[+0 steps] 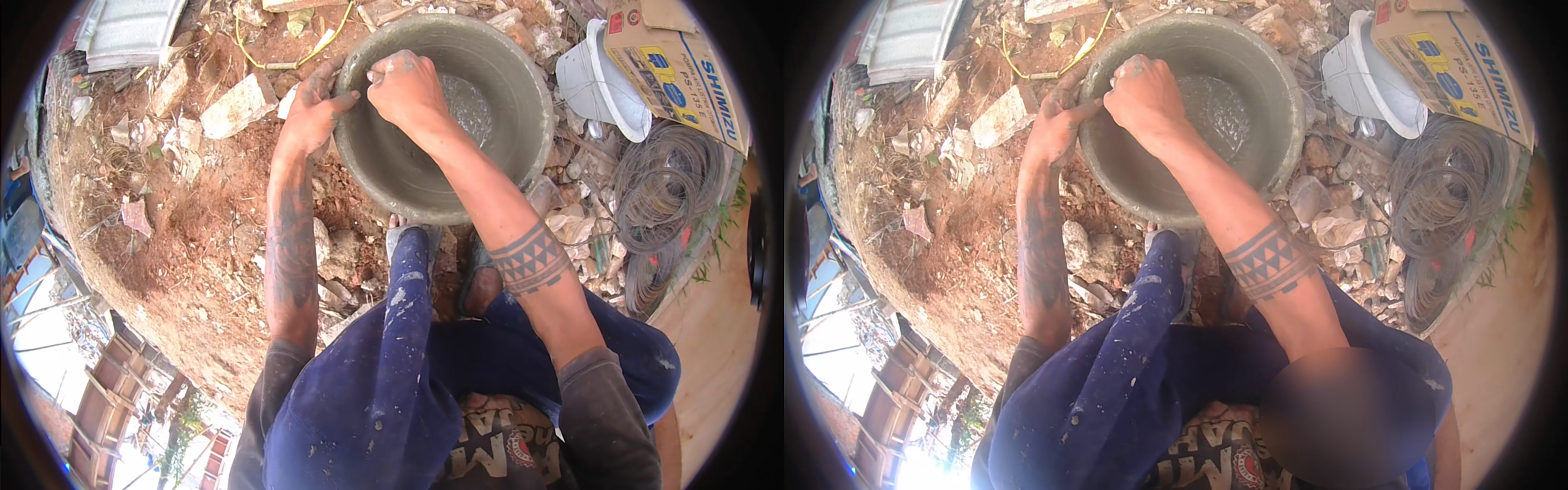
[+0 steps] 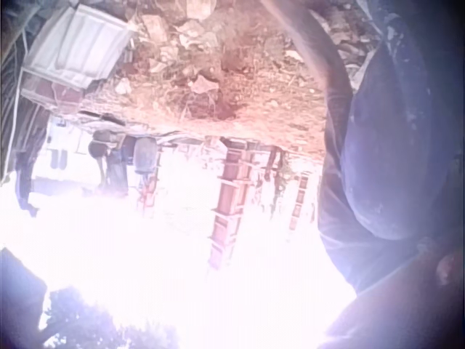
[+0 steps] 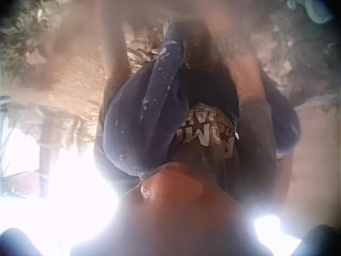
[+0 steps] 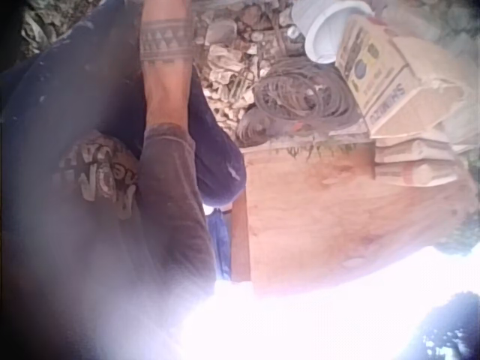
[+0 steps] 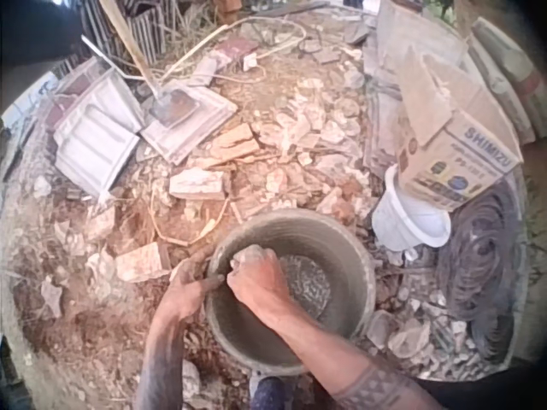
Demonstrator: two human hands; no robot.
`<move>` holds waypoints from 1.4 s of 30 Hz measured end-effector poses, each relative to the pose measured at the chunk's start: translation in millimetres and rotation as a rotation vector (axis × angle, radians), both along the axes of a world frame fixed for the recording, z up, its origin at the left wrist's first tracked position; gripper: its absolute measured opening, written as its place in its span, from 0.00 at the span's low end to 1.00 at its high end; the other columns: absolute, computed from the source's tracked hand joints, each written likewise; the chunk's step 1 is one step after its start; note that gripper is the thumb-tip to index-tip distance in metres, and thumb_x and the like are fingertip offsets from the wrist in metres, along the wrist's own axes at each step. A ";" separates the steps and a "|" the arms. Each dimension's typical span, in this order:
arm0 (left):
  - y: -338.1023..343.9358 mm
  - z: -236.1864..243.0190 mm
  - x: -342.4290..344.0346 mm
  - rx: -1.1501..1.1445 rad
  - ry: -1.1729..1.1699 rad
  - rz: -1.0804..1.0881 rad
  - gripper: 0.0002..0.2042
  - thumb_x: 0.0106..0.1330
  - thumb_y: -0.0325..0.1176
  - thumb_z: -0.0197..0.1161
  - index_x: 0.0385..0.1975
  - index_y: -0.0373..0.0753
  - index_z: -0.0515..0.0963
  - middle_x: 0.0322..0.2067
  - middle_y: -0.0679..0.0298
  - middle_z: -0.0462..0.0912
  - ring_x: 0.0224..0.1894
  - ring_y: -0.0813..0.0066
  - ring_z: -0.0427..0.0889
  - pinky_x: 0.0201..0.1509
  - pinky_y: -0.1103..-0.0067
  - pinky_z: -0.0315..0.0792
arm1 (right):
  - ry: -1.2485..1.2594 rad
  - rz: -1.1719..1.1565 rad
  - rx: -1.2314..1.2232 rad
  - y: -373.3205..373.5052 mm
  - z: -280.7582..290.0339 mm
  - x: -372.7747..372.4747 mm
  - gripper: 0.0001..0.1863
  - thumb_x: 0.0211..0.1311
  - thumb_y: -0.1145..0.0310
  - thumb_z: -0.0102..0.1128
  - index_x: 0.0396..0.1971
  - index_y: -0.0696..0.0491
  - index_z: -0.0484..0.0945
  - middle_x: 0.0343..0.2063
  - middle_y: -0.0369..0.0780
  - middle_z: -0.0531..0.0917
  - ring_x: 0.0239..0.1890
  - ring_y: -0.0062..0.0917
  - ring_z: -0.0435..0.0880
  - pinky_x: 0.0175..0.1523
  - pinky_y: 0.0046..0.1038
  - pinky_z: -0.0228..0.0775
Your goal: The person sits on the ground and cleans the inside of a bucket using a small stone and a yellow cable. They rub the stone against the bucket's interior and then use the cable to scrub the surface.
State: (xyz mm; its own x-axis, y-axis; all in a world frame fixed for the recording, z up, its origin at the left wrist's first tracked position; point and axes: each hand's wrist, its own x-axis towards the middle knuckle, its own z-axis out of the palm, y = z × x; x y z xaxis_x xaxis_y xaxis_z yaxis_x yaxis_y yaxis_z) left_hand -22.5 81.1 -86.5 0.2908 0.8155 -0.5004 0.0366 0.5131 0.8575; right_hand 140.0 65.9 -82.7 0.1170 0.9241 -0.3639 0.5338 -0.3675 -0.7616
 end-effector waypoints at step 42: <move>-0.3 -9.8 -1.6 0.141 0.114 -0.099 0.35 0.62 0.19 0.62 0.71 0.24 0.58 0.68 0.45 0.68 0.67 0.63 0.71 0.70 0.73 0.66 | -0.073 0.074 0.374 -19.5 -16.1 8.9 0.09 0.66 0.72 0.56 0.42 0.57 0.82 0.36 0.52 0.86 0.40 0.51 0.85 0.44 0.45 0.77</move>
State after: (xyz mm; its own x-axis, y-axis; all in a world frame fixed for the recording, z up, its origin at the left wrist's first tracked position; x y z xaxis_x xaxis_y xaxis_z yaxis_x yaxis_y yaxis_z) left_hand -24.2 80.8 -96.3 0.3209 0.8500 -0.4178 0.1819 0.3776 0.9079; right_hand 148.9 46.4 -98.9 0.0586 0.9983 0.0069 0.6059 -0.0301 -0.7949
